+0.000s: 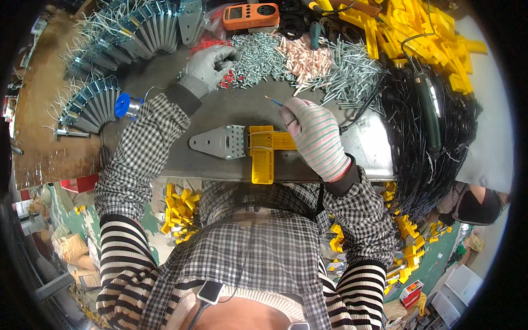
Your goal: The person assembles wires and metal plates into yellow plastic housings, securing them with screws using an electric screwdriver and soldering them with a soldering iron and soldering wire.
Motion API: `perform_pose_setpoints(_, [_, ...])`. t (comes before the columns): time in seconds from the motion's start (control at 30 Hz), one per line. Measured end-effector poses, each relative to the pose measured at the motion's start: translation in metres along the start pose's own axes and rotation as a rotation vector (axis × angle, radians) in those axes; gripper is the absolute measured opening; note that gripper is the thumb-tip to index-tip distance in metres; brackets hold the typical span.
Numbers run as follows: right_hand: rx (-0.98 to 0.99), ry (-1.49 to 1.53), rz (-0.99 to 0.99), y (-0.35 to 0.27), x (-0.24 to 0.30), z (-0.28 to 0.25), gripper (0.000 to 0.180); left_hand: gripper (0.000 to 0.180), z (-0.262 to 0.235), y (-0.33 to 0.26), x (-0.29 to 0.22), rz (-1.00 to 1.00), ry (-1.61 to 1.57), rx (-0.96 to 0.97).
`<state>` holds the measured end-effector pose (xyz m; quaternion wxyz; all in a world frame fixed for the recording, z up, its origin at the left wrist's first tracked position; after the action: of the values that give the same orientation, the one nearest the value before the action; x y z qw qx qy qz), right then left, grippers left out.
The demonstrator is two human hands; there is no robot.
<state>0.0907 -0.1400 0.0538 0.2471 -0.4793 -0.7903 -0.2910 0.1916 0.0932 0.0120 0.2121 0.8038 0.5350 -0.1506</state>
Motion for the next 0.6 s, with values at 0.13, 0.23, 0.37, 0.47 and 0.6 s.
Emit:
perform_pose_setpoints(0.13, [0.013,-0.006,0.006,0.001,0.002,0.001,0.014,0.030,0.017,0.000,-0.020,0.112,0.511,0.178])
perform_pose_setpoints(0.23, [0.012,-0.008,0.005,0.000,0.006,0.000,0.014,0.037,0.042,0.009,-0.031,0.044,0.776,0.310])
perform_pose_setpoints(0.37, [-0.035,0.023,0.000,-0.001,0.003,-0.002,0.012,0.027,0.008,-0.002,-0.023,0.213,0.354,-0.101])
perform_pose_setpoints(0.47, [-0.089,0.088,0.028,0.003,0.000,-0.006,0.013,0.016,-0.004,-0.012,-0.015,-0.144,-0.504,-0.026])
perform_pose_setpoints(0.6, [-0.133,0.345,0.162,0.009,-0.006,-0.006,0.018,0.013,0.022,-0.046,-0.044,-0.520,-1.469,0.118])
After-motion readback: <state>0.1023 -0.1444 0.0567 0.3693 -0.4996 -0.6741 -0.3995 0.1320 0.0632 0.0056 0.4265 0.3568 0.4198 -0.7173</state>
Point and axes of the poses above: each hand's wrist, its own y-axis towards the middle knuckle, its own z-axis out of the palm, x = y × z, the point moved 4 cm from there along y, towards the middle knuckle, and after that the axes turned 4 degrees about y, right-handed, at the moved point
